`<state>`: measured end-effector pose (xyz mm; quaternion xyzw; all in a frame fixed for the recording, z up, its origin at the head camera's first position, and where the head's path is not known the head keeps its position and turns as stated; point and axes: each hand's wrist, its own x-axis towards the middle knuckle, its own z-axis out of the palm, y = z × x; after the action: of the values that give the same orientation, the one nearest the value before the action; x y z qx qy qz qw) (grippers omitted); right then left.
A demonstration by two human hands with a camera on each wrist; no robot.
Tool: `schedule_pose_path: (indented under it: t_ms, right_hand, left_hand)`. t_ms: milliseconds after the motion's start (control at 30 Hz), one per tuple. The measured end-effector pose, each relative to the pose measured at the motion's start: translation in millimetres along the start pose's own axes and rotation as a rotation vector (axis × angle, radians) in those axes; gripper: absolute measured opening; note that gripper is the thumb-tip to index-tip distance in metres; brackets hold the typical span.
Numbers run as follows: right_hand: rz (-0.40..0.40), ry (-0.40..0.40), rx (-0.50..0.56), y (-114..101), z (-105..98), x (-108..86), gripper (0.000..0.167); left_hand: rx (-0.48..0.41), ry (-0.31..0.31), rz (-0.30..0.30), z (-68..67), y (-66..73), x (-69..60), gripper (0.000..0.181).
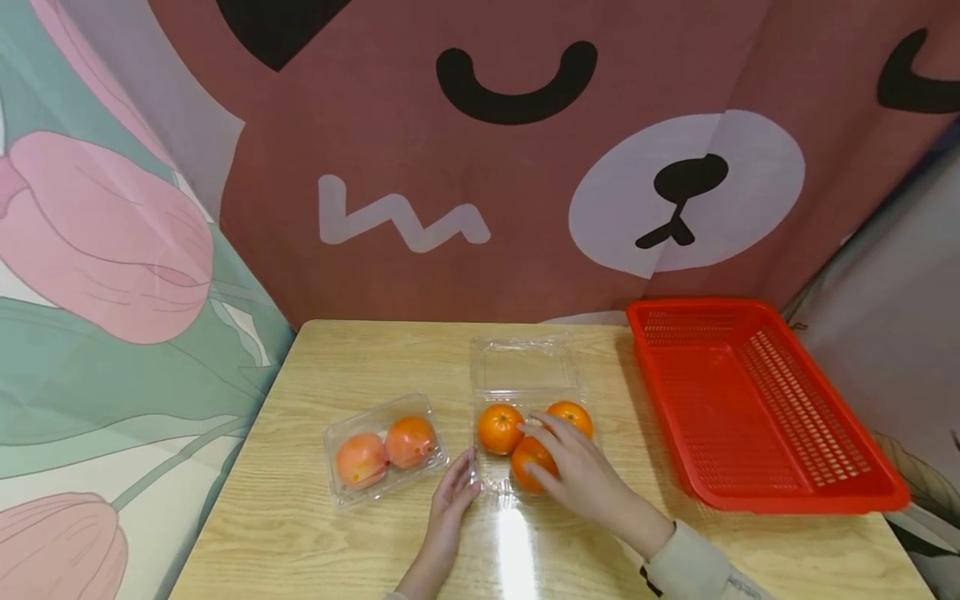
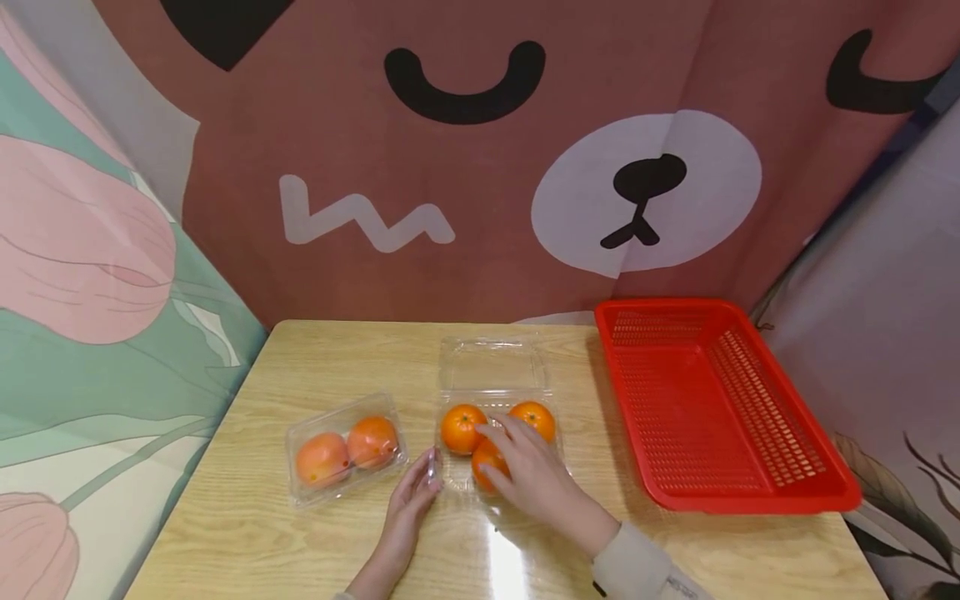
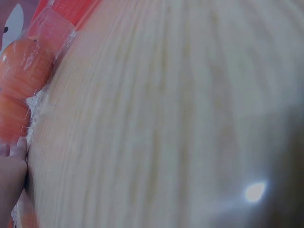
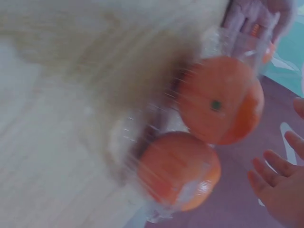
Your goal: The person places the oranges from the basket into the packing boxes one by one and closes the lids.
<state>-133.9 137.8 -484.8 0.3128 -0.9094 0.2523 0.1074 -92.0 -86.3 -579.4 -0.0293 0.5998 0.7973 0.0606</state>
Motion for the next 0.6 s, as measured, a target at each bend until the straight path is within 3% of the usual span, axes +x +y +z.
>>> schedule_pose_path:
  t_ms: [367, 600]
  right_hand:
    - [0.139, 0.007, 0.043, 0, -17, 31.1, 0.052]
    - [0.151, 0.009, 0.025, 10, -23, 50.3, 0.046]
  left_hand:
    - [0.0, -0.012, 0.011, 1.6, 1.9, -1.0, 0.055]
    - [0.006, -0.002, 0.013, 0.8, 1.1, 0.0, 0.056]
